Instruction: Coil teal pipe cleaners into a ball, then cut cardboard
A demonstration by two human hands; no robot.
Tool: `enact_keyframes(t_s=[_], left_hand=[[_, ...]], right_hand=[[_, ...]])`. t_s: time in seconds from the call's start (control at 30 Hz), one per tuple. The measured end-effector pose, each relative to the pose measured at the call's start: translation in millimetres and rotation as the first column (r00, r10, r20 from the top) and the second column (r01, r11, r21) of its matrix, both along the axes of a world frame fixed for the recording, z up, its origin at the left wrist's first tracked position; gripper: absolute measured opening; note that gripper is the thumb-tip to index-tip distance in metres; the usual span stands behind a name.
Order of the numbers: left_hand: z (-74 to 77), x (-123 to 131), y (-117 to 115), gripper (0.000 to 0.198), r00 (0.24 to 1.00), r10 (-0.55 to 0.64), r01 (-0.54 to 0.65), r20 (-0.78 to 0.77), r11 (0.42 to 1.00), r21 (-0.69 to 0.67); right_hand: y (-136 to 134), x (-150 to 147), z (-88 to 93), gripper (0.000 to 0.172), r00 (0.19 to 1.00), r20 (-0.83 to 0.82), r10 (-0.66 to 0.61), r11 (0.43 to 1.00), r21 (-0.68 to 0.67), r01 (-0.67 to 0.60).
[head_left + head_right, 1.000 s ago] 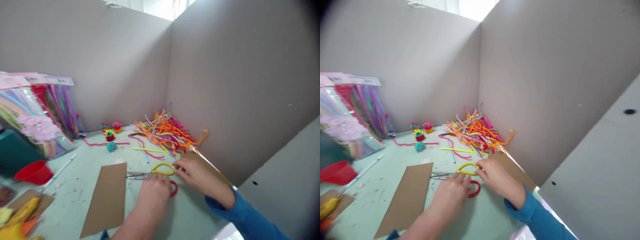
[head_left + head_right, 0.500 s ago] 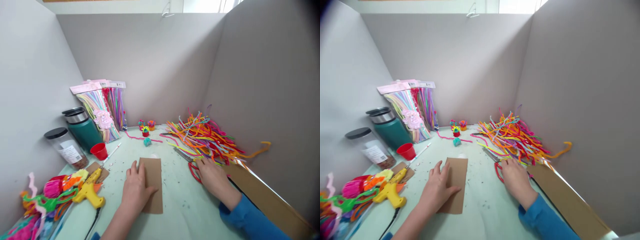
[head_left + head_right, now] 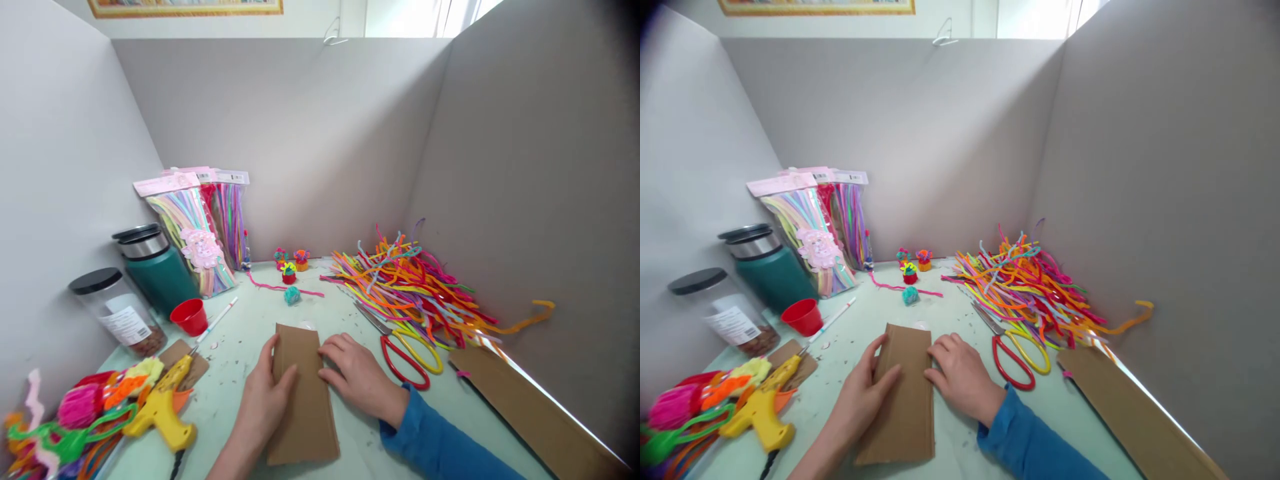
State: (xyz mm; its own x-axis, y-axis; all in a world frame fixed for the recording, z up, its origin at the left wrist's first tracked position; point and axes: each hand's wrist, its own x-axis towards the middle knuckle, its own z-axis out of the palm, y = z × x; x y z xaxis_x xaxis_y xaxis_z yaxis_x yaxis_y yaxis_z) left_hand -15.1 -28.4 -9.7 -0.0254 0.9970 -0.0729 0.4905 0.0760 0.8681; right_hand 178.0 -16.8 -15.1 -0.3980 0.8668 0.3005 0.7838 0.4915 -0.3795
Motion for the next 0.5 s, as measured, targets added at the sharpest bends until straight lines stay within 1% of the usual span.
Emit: enact_keyframes(t_s=[0.03, 0.07, 0.1, 0.13, 0.17, 0.2, 0.27, 0.33, 0.4, 0.5], left_hand=[[1.8, 0, 0, 0.059, 0.999, 0.003, -0.003, 0.032, 1.0, -0.01], [3.7, 0, 0, 0.058, 0.999, 0.008, -0.007, 0.051, 1.0, -0.014], [5.4, 0, -1, 0.058, 0.998, 0.007, -0.006, 0.066, 1.0, -0.021], [6.7, -1, -1, 0.059, 0.996, -0.001, 0.003, 0.087, 1.0, -0.031], [7.5, -1, -2, 0.06, 0.993, -0.018, 0.024, 0.118, 0.999, -0.049], [7.8, -2, -3, 0.062, 0.987, -0.043, 0.056, 0.157, 0.995, -0.078], [7.0, -2, -4, 0.063, 0.968, -0.094, 0.129, 0.231, 0.981, -0.141], [5.2, -2, -5, 0.062, 0.96, -0.132, 0.177, 0.249, 0.97, -0.169], [3.4, -2, -5, 0.061, 0.966, -0.149, 0.185, 0.212, 0.97, -0.157], [2.2, -3, -5, 0.058, 0.98, -0.145, 0.164, 0.137, 0.976, -0.14]], right_hand=[[3, 8, 0.8, 0.021, 1.0, -0.003, -0.011, 1.0, 0.013, 0.011], [8, 17, 2.3, 0.021, 0.998, 0.015, -0.069, 0.997, 0.02, 0.068], [14, 28, 4.2, 0.023, 0.983, 0.047, -0.178, 0.984, 0.032, 0.176], [21, 39, 6.0, 0.026, 0.938, 0.103, -0.33, 0.944, 0.052, 0.326], [29, 50, 7.4, 0.028, 0.874, 0.199, -0.443, 0.896, 0.057, 0.441], [36, 61, 8.2, 0.028, 0.839, 0.237, -0.489, 0.869, 0.054, 0.491], [51, 76, 8.2, 0.026, 0.795, 0.305, -0.524, 0.841, 0.04, 0.539], [63, 84, 6.5, 0.022, 0.767, 0.357, -0.533, 0.827, 0.03, 0.561], [73, 86, 4.5, 0.021, 0.745, 0.401, -0.533, 0.821, 0.031, 0.571], [82, 86, 2.5, 0.026, 0.733, 0.429, -0.527, 0.825, 0.05, 0.563]])
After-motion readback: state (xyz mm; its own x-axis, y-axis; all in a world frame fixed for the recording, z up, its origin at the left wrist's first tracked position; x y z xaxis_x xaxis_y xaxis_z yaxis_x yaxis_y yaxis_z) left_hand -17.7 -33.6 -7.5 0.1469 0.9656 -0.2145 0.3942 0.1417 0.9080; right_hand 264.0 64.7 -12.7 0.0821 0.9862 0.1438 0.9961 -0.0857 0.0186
